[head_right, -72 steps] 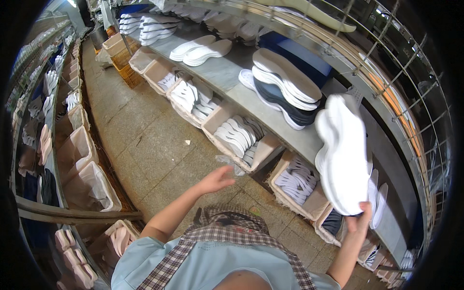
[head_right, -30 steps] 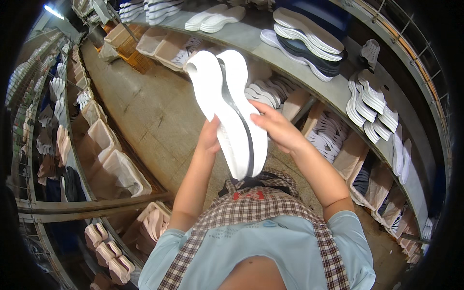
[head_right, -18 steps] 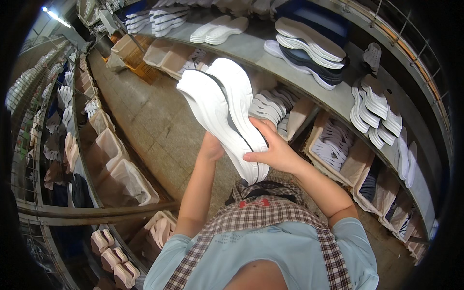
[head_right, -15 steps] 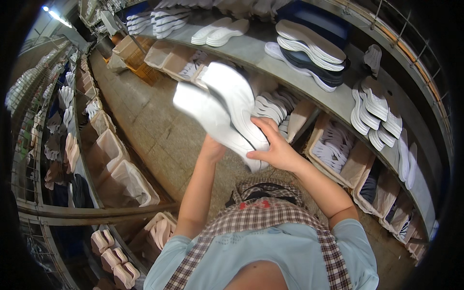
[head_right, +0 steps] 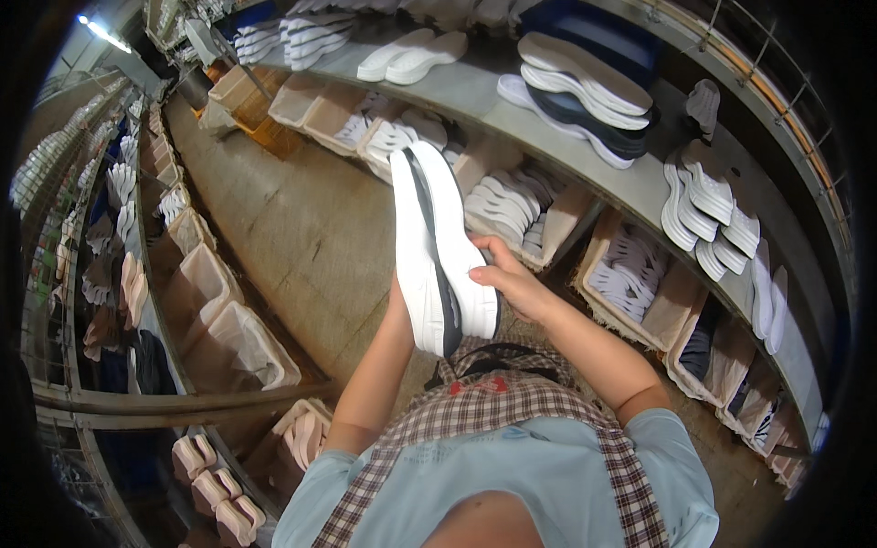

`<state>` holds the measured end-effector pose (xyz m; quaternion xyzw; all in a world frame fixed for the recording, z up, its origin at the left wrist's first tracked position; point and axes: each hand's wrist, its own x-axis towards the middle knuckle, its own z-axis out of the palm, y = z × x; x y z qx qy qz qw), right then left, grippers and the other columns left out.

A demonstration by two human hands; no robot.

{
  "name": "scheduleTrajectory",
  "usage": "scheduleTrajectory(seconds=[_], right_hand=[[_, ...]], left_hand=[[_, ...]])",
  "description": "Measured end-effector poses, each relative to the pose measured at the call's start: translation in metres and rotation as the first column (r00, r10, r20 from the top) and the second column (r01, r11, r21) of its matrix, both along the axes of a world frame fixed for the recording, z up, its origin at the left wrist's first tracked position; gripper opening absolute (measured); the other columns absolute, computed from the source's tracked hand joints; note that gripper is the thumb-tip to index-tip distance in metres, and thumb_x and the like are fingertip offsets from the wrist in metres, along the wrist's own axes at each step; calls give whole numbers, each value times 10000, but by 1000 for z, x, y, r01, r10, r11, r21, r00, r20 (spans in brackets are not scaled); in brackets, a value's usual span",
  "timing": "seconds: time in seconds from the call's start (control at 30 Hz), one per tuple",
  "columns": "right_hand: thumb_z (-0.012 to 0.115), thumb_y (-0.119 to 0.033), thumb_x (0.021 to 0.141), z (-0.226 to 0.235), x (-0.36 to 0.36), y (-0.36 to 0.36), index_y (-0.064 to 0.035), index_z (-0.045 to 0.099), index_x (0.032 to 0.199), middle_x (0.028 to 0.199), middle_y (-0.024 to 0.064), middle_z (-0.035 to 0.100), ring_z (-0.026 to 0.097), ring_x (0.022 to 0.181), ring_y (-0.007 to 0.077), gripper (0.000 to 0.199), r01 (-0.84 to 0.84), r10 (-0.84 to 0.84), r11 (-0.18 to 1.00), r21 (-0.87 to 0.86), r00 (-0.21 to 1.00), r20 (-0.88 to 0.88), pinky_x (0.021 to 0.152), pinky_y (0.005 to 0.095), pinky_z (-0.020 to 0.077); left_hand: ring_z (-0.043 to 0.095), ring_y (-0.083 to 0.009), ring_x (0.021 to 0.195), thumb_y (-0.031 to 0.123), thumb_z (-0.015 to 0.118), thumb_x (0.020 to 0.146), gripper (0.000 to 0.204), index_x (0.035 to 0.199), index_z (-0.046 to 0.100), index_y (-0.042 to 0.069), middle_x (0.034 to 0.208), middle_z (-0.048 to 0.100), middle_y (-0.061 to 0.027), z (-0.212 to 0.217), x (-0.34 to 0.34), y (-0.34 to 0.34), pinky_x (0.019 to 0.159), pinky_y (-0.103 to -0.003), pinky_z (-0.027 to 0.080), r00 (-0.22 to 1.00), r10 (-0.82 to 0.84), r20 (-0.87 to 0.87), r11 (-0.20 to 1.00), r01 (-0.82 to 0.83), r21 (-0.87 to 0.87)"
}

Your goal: The person picks up pairs of slippers from shelves, briefly inspects them, and places them into a large sack. They handle multiple pairs of white and dark-colored slippers, turning them over to view the soles before stacking them in the sack.

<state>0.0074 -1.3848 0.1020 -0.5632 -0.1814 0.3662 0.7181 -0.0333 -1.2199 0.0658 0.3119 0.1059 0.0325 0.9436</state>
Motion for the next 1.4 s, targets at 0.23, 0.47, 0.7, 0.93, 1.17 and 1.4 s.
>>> scheduleTrajectory(seconds=[0.23,0.47,0.7,0.93,1.17,1.4], right_hand=[[522,-382,691,11,7,-19,6,398,1324,1198,220,555,611,977,389,753,308,34,795,523,838,-545,820,553,506],[502,-361,751,-3,9,-39,-16,398,1335,1238,213,530,597,992,408,686,333,36,775,538,826,-562,796,597,488],[540,-380,731,-3,-2,-48,-15,373,1347,1238,218,527,591,1013,396,736,368,-16,780,507,821,-571,809,571,499],[564,-361,717,-7,-2,-64,4,379,1338,1218,213,543,608,999,362,743,367,8,763,532,818,-575,813,497,525],[571,-329,706,-5,-4,-80,19,377,1330,1196,217,557,620,988,332,740,443,-71,734,515,804,-590,826,420,538],[573,-357,730,-9,-9,-95,15,354,1338,1256,212,505,595,1040,284,746,389,-170,799,459,877,-449,829,354,535]], left_hand=[[485,-265,992,257,576,858,475,1286,455,92,1277,467,-133,9,-20,13,631,-329,474,854,82,514,758,282,-589],[474,-221,962,294,613,833,455,1241,511,121,1233,489,-122,23,-21,15,621,-297,446,839,-4,544,720,380,-581],[467,-238,992,271,611,834,450,1247,512,123,1267,472,-140,23,-15,2,624,-312,448,821,-5,571,748,382,-542],[464,-262,999,278,598,846,469,1268,491,103,1287,460,-169,22,-5,-7,653,-337,439,782,-111,614,678,511,-529],[461,-280,967,277,557,875,480,1294,455,68,1297,448,-200,23,7,-26,662,-352,447,804,-119,583,710,479,-516],[507,-266,1057,362,548,870,517,1283,445,68,1245,484,-139,0,34,-52,708,-345,511,851,-175,496,856,380,-350]])
